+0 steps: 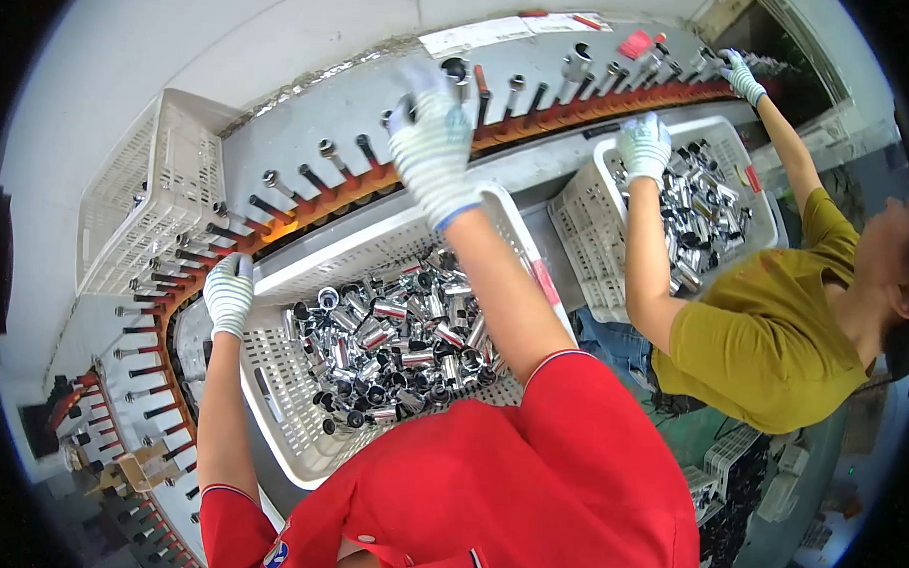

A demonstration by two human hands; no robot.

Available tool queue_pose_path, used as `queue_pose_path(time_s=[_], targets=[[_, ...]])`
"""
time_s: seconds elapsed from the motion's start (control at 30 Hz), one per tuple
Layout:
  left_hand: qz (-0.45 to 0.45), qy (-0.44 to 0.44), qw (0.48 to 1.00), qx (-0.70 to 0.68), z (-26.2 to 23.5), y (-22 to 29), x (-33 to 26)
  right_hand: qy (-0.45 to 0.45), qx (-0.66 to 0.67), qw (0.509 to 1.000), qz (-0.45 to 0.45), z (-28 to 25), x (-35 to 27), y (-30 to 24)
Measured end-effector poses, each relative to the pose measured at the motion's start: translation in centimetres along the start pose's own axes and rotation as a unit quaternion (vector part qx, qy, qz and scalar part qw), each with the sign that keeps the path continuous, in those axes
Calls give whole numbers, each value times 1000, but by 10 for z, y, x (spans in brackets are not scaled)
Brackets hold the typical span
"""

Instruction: The person sorts small cylindrical parts by hand, taking them from a plastic bin and placing them onto a racking system.

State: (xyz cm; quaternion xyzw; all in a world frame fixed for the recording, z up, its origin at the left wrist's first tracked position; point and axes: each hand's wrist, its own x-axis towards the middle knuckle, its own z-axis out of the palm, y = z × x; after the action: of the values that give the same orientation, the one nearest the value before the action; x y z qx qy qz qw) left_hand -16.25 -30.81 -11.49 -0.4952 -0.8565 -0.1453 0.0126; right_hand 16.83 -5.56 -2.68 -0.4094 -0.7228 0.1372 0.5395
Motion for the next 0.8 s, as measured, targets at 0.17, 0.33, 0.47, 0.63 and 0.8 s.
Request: queue_pose_path(time_s=[0.17,0.33,0.47,0.63,0.8], targets=[[0,-4,1000,14,2,-18,3,-264,-118,954,71,3,68,35],[-31,-12,999,6,4,-3,7,-266,-40,961,61,-21,41,7],[-13,-30,999,15,-2,-18,6,-489,3,869,80,-81,-38,-27],[4,-6,1000,25,-6,-10,9,-30,-140,987,-73,-60,36,41],[-22,-12,1000,-7,-15,12,15,-146,-97,984,16,27,97,106]])
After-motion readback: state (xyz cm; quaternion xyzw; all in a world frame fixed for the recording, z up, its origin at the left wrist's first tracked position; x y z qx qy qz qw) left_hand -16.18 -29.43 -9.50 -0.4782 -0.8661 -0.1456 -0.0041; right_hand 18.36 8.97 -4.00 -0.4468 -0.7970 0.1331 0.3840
